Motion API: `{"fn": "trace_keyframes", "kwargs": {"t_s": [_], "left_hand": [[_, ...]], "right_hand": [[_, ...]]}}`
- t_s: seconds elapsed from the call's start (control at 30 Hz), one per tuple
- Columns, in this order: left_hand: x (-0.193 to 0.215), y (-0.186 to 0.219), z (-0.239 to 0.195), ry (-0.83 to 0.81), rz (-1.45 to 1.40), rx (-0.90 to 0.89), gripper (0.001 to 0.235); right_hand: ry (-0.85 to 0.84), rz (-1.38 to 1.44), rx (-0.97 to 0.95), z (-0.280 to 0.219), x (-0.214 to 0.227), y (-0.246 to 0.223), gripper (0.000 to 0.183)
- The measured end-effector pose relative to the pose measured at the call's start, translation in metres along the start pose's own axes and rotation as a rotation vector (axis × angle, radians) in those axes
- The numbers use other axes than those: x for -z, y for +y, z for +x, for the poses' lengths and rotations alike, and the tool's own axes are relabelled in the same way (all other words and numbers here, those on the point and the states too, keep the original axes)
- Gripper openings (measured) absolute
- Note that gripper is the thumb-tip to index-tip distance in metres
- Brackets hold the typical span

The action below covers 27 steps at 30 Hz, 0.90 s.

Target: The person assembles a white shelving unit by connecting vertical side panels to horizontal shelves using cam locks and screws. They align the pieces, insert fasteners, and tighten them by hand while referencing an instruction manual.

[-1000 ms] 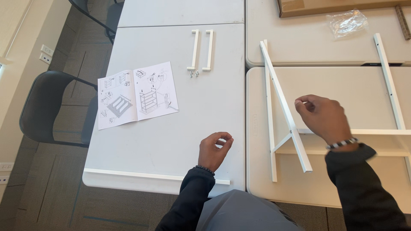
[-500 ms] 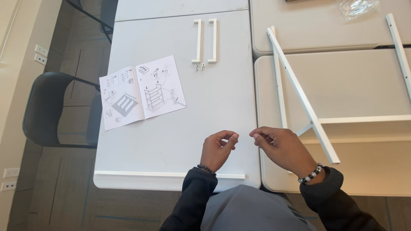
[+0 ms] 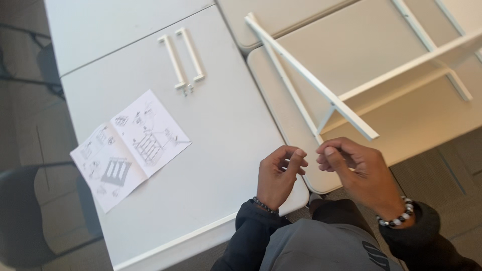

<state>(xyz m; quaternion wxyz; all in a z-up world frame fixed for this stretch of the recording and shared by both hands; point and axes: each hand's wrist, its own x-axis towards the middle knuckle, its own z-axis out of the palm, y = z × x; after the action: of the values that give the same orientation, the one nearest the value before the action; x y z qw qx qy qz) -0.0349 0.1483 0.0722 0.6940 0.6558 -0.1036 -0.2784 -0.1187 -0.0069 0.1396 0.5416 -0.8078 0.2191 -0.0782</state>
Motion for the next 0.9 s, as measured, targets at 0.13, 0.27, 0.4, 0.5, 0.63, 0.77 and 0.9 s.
{"fn": "trace_keyframes", "kwargs": {"t_s": [0.13, 0.27, 0.4, 0.5, 0.63, 0.77, 0.9], "left_hand": [[-0.04, 0.028, 0.003, -0.116, 0.073, 0.047, 0.02], [-0.093, 0.033, -0.005, -0.235, 0.087, 0.04, 0.018], [-0.164, 0.026, -0.014, -0.297, 0.095, 0.0, 0.021], [-0.231, 0.015, -0.027, -0.347, 0.123, 0.022, 0.019], [-0.318, -0.017, -0.037, -0.415, 0.159, -0.063, 0.029], [-0.39, -0.039, -0.034, -0.479, 0.187, -0.073, 0.028], [-0.446, -0.034, -0.026, -0.465, 0.199, -0.07, 0.028]], "right_hand": [[0.099, -0.033, -0.007, -0.016, 0.043, 0.0, 0.035], [0.194, -0.019, -0.008, -0.033, 0.088, 0.028, 0.04], [0.212, 0.002, -0.037, -0.06, 0.144, 0.065, 0.043], [0.218, 0.033, -0.048, -0.089, 0.2, 0.099, 0.045], [0.256, 0.061, -0.163, -0.125, 0.287, 0.156, 0.045], [0.269, 0.15, -0.261, -0.145, 0.364, 0.205, 0.042], [0.231, 0.114, -0.224, -0.14, 0.426, 0.227, 0.046]]}}
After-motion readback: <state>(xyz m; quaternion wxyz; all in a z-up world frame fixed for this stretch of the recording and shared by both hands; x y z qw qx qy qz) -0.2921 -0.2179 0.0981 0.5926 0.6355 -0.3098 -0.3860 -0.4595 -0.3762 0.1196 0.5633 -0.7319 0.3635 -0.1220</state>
